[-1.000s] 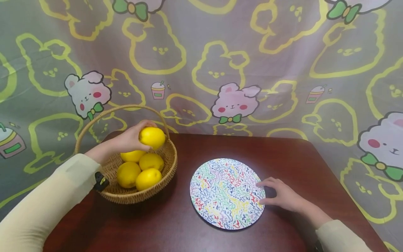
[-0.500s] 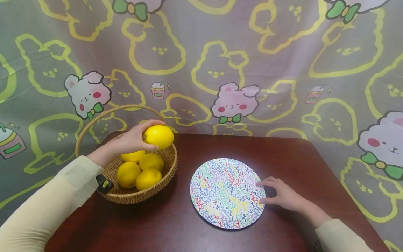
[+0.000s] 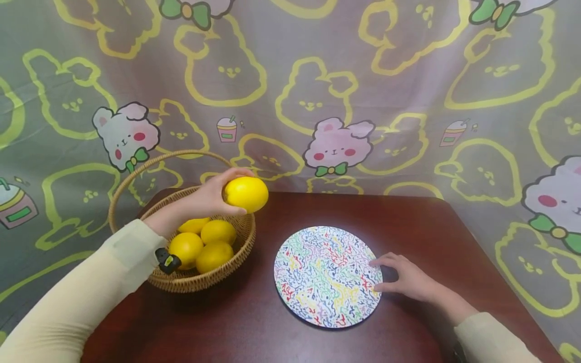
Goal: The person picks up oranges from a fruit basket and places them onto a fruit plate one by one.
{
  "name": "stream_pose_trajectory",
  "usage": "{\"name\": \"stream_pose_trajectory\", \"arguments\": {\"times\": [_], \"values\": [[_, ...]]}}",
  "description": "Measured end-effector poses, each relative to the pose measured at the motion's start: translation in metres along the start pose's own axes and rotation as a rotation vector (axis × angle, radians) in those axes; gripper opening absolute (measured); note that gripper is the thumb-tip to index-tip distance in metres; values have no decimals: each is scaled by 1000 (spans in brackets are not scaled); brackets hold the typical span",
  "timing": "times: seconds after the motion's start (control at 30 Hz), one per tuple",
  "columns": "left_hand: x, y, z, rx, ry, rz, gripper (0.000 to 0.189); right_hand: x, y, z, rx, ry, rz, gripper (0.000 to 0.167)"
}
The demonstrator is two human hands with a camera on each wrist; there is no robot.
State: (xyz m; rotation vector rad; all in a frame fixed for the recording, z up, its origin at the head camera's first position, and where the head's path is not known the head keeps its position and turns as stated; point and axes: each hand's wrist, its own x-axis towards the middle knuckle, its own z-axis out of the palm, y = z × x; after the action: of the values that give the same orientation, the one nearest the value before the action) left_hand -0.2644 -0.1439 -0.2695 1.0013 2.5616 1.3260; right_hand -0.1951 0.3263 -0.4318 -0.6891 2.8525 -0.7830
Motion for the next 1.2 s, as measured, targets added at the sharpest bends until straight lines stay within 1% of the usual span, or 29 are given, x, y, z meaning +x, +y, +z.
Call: {"name": "stream_pose_trajectory", "arguments": {"times": [0.13, 0.33, 0.5, 0.73, 0.97, 1.07, 1.2], "values": [[7, 6, 8, -16, -15, 7, 74, 0, 0, 0, 2, -6, 3, 55], [21, 16, 21, -12, -48, 10, 75, 0, 1, -1, -3, -4, 3, 56], [35, 24, 33, -1, -79, 42, 75, 0, 0, -1, 1, 2, 0, 55], [57, 33, 56, -2, -135, 86, 75, -1, -1, -2, -4, 7, -10, 56], [74, 39, 83, 9, -185, 98, 75, -1, 1, -2, 1, 3, -9, 55], [78, 41, 93, 5, -193, 106, 75, -1, 1, -2, -4, 6, 2, 55], [84, 44, 104, -12, -181, 120, 76, -1, 1, -3, -6, 9, -3, 56]]}}
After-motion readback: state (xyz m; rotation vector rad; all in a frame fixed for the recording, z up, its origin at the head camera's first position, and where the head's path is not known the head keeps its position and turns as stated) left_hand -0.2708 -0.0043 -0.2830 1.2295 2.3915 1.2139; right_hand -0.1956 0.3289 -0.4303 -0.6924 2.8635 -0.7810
